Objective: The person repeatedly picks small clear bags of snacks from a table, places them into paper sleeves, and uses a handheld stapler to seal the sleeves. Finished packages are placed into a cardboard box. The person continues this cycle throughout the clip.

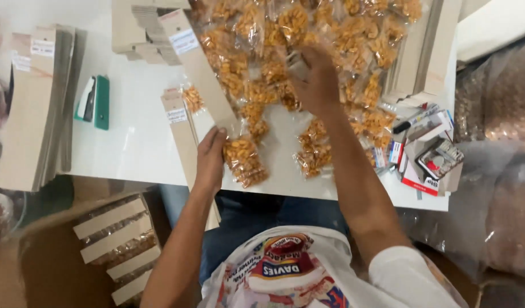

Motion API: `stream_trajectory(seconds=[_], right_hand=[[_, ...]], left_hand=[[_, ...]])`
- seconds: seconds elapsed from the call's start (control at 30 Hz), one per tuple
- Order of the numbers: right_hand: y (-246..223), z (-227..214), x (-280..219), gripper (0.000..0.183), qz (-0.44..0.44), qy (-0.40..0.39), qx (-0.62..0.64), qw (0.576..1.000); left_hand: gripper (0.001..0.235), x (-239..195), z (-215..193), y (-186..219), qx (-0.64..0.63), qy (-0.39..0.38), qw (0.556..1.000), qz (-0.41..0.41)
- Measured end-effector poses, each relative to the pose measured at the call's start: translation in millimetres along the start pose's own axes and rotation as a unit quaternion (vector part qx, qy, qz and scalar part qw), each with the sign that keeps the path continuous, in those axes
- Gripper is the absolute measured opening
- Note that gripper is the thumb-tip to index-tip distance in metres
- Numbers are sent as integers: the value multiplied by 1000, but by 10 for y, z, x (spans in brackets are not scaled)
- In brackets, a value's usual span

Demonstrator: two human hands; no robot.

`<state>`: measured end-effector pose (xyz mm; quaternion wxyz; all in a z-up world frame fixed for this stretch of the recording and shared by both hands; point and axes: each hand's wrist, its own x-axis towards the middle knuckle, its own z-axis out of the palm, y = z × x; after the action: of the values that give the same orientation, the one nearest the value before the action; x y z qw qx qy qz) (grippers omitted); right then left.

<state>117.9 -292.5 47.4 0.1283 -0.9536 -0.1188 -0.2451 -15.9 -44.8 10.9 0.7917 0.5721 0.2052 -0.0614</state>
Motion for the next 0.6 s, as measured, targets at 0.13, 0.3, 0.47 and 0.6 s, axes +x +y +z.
stream_trajectory(seconds=[0.13, 0.3, 0.47, 0.6], right_hand=[[-493, -305, -46, 15, 57, -193, 498, 844], [-765, -141, -116, 39, -53, -281, 437, 853], [-900, -124, -123, 35, 17, -259, 394, 882], [-1064, -10, -108, 50, 79, -252, 328, 907]], left_hand=[[74, -84, 85, 160, -21, 10, 998, -57], [65, 42, 21, 67, -41, 40, 993, -105], [43, -162, 116, 339, 23, -54, 998, 3], [30, -111, 87, 276, 56, -62, 995, 54]])
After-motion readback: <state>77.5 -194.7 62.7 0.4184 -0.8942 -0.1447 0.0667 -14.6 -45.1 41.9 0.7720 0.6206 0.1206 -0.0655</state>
